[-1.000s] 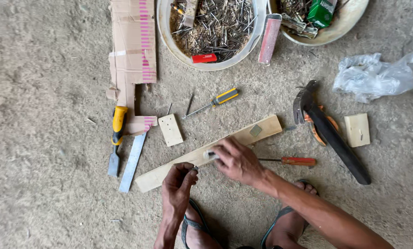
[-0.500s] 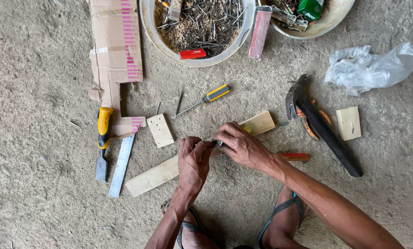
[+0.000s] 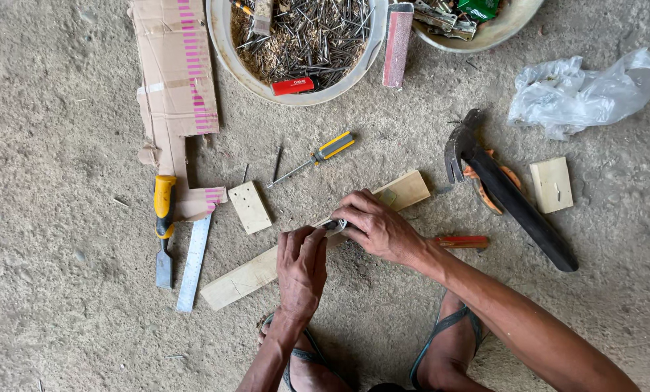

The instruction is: The person sits on the floor and files a small metal plate with a file, then fits the plate into a white plastic latch housing. They hammer nails into a wooden block, press the latch parts together by hand, and use pliers and a screwdriver on the assembly.

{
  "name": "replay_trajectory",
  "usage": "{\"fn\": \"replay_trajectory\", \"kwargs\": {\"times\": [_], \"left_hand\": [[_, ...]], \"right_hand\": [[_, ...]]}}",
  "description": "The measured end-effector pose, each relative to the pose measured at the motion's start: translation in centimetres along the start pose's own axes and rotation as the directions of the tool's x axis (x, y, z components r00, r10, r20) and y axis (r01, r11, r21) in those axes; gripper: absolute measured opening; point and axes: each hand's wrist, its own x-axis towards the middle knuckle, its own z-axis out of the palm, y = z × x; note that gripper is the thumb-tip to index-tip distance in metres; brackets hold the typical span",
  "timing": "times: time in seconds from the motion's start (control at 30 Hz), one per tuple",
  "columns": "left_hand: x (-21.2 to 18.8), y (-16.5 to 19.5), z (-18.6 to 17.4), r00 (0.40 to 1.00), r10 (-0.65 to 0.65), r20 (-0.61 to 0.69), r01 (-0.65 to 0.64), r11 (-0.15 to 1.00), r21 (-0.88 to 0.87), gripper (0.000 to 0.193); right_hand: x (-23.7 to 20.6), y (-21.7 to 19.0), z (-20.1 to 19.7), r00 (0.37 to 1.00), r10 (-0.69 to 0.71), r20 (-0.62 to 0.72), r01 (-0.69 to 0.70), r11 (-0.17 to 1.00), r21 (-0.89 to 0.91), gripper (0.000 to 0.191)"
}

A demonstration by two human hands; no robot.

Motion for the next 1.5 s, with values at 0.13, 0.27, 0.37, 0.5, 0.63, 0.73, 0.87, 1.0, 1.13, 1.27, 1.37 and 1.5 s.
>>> {"fn": "replay_trajectory", "kwargs": {"times": [0.13,0.27,0.37,0.5,0.63,0.73,0.87,1.0,1.13,1.27,1.37,1.5], "left_hand": [[0.2,-0.2,1.0,0.999,-0.05,-0.019,0.049,0.998,-0.025,0.021],[0.8,-0.7,2.0,0.997,-0.08,0.024,0.08,0.997,0.0,0.021],[0.8,-1.1,2.2,0.996,-0.07,0.056,0.07,0.998,0.0,0.018],[1.0,-1.4,1.9,0.986,-0.137,0.099,0.145,0.987,-0.073,0.014],[1.3,-1.1,0.2,0.962,-0.23,0.147,0.268,0.901,-0.341,0.015],[1.4,0.2,-1.5,0.941,-0.261,0.217,0.331,0.851,-0.408,0.014],[1.7,3.0,-3.6,0.96,-0.219,0.175,0.271,0.885,-0.38,0.019],[2.6,4.8,-5.2,0.96,-0.214,0.183,0.27,0.88,-0.39,0.021],[3.0,5.3,-6.3,0.935,-0.223,0.276,0.318,0.872,-0.373,0.02],[2.5,5.8,-6.4,0.983,-0.056,0.175,0.096,0.968,-0.231,0.02],[2.2,5.8,-6.0,0.995,0.063,0.078,-0.056,0.995,-0.087,0.019],[1.9,5.8,-6.0,0.987,0.152,0.054,-0.146,0.984,-0.101,0.019]], "right_hand": [[-0.2,0.4,0.4,1.0,0.019,0.009,-0.019,1.0,0.015,0.036],[-0.2,0.6,0.5,0.998,0.057,0.032,-0.059,0.998,0.036,0.035],[-0.1,0.5,0.3,0.999,0.04,0.025,-0.041,0.998,0.045,0.034],[0.1,0.0,-0.4,0.997,0.061,0.047,-0.064,0.996,0.066,0.033],[-0.6,-0.6,-1.5,0.994,0.085,0.064,-0.099,0.961,0.258,0.028],[-1.5,-1.3,-2.2,0.991,0.111,0.071,-0.13,0.911,0.392,0.033],[-2.8,-2.6,-2.8,0.995,0.097,0.023,-0.097,0.885,0.456,0.035],[-3.4,-3.7,-3.3,0.997,0.076,-0.024,-0.055,0.874,0.483,0.034],[-3.7,-4.3,-3.8,0.998,0.054,-0.013,-0.038,0.832,0.553,0.035],[-4.0,-4.5,-3.6,0.995,0.098,0.001,-0.077,0.778,0.623,0.036],[-4.0,-4.6,-3.2,0.995,0.092,-0.027,-0.052,0.751,0.659,0.034],[-4.0,-4.9,-2.7,0.991,0.065,-0.12,0.04,0.702,0.711,0.034]]}}
